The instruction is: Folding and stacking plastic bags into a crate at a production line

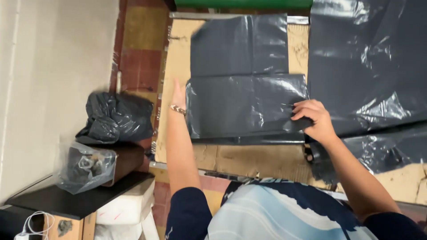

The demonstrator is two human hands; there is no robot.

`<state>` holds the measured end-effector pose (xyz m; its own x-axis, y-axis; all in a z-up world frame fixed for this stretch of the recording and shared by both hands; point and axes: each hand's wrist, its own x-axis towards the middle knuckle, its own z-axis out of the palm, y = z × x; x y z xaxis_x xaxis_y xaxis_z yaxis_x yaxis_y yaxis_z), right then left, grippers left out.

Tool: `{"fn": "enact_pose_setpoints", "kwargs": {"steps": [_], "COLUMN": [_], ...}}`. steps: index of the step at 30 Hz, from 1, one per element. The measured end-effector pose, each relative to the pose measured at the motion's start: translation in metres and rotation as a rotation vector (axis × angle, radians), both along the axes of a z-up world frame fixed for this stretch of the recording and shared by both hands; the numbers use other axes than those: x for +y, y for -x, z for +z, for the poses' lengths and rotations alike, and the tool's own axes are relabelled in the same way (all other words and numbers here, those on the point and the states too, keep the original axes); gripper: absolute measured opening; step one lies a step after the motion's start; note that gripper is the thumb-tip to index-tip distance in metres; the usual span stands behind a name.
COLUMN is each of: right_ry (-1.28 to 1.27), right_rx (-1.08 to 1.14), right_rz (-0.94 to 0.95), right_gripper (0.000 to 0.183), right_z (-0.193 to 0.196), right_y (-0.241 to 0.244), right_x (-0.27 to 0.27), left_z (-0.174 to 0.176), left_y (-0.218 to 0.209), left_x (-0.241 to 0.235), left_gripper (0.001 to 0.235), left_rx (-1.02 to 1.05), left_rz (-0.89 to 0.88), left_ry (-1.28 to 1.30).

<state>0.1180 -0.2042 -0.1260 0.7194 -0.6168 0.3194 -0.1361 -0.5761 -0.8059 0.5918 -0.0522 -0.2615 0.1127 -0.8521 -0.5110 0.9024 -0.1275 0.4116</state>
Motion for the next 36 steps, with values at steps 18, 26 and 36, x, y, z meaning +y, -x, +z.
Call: {"fn": "enact_pose_setpoints", "kwargs": {"steps": [18,26,36], "right_ry": [-0.38,-0.111,-0.1], "right_rx": [0.11,0.885,0.907], "right_rz": [-0.561,-0.391,-0.383], "right_gripper": [0.022,0.097,0.062], "right_z": [-0.087,-0.08,-0.112], "right_y": [-0.135,-0.218,-0.228], "right_x": [-0.266,-0.29,-0.299], "left_z": [0.004,0.028,0.015], "left_y": [0.004,0.028,0.112], "left_x": [0.01,-0.011,-0.083], "left_gripper": [0.102,0.072,0.042], "left_rx": [-0.154,-0.449,-0.799], "left_rz": [-0.043,-0.08,-0.114], "left_ry": [0.111,-0.237,-0.115]}}
